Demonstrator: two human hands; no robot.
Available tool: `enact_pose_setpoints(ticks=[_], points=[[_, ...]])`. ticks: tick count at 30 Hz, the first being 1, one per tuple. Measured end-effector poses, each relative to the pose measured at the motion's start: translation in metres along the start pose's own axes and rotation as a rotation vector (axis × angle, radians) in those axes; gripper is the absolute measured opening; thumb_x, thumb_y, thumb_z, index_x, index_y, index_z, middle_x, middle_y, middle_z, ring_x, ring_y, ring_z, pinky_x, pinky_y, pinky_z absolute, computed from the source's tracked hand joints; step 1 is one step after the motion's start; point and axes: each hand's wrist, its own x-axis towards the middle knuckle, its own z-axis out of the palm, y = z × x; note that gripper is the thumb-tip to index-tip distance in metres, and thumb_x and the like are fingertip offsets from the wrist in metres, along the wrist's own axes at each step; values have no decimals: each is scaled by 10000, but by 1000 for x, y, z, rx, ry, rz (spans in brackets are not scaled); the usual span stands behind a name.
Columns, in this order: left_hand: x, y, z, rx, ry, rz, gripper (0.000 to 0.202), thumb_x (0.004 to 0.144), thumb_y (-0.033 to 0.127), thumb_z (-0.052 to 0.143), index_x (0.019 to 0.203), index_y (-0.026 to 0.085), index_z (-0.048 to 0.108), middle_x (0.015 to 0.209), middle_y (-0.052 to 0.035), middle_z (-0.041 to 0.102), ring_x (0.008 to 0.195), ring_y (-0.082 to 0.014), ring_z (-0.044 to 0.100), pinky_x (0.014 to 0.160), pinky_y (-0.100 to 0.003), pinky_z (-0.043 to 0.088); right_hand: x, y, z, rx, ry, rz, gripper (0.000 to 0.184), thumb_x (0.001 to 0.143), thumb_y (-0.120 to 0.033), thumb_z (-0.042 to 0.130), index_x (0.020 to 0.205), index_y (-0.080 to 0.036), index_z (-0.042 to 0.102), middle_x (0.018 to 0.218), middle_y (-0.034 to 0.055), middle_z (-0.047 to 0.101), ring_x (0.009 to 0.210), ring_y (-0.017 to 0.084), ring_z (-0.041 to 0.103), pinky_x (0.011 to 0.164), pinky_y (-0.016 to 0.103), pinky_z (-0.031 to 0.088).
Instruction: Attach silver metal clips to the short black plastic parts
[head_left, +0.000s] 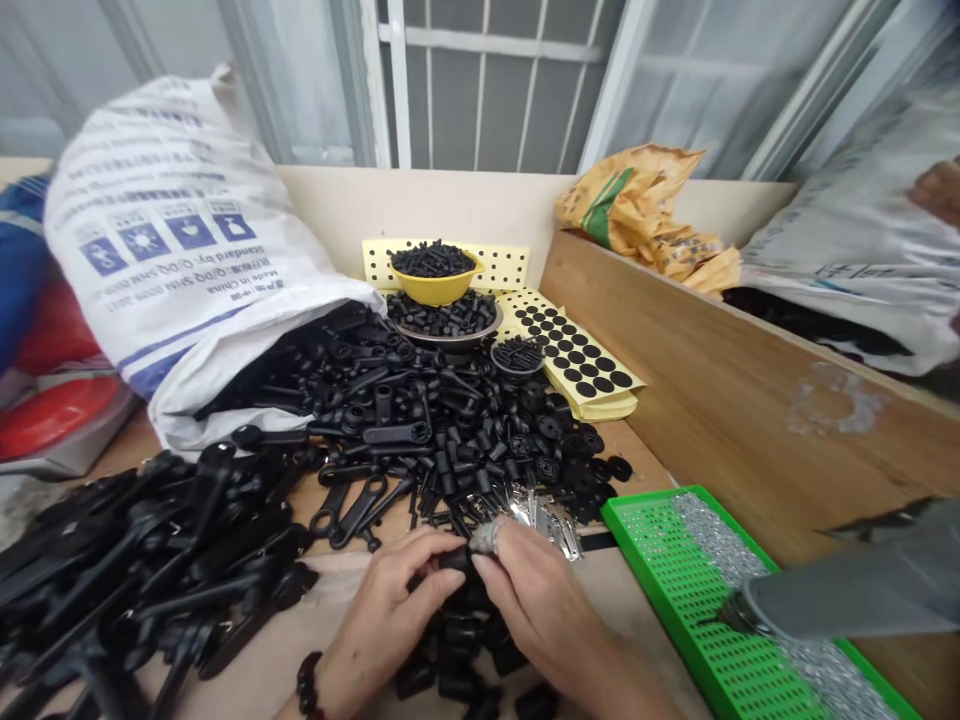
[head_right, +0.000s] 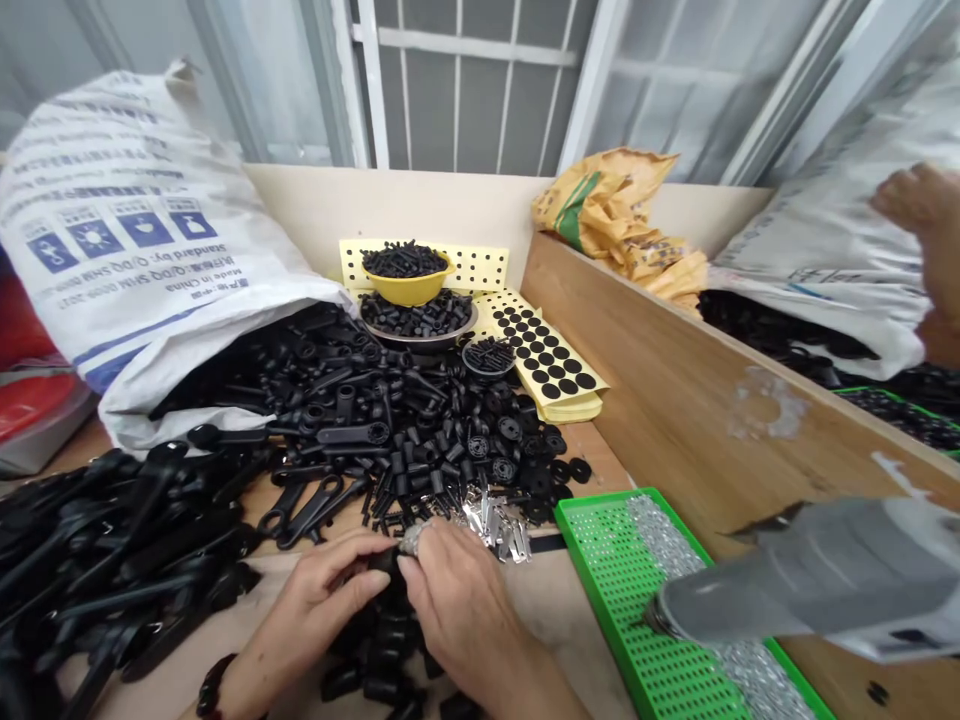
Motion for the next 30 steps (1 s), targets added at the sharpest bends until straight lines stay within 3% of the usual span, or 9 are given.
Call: enact_pose_setpoints(ticks=[6, 13, 17, 21, 27, 30], points=[[0, 3, 2, -14, 42, 87, 157, 816, 245, 552, 933, 217, 653, 868, -30, 670, 802, -177, 610, 699, -249, 481, -2, -1, -2, -37, 18, 5, 232, 928, -186, 299, 720, -205, 402, 693, 13, 508, 631, 153, 478, 582, 261, 356], [-1, 6, 5, 10, 142, 182, 149, 792, 210, 581, 914, 232, 663, 919, -39, 677, 855, -192, 626, 746, -258, 508, -6, -12, -8, 167, -54, 184, 218, 934, -203, 300, 731, -214, 379, 672, -15, 508, 607, 124, 505, 559, 230, 372], [0, 1, 5, 17, 146, 196, 165, 796, 207, 578, 935, 236, 662, 919, -36, 680, 867, -191, 631, 746, -248, 513, -7, -10, -6, 150, -74, 142, 158, 921, -186, 294, 816, -203, 411, 773, 26, 541, 702, 152, 520, 625, 257, 398], [-1, -1, 6, 49, 127, 240, 171, 802, 191, 579, 949, 240, 650, 915, -22, 683, 851, -171, 638, 761, -222, 505, -8, -8, -4, 97, -54, 79, 212, 924, -184, 250, 770, -205, 394, 744, 31, 535, 671, 155, 498, 602, 265, 372], [-1, 2, 5, 122, 171, 379, 235, 800, 144, 570, 999, 257, 626, 935, -17, 679, 865, -168, 632, 770, -202, 498, -10, -11, -3, 112, -149, 173, 257, 945, -227, 214, 754, -211, 385, 705, 5, 542, 639, 135, 520, 590, 247, 352], [-1, 5, 5, 123, 169, 383, 223, 796, 152, 571, 987, 245, 638, 920, -30, 683, 853, -184, 632, 762, -227, 502, -10, -13, -4, 111, -133, 171, 271, 944, -217, 209, 731, -211, 377, 672, -4, 535, 609, 127, 514, 567, 242, 338]])
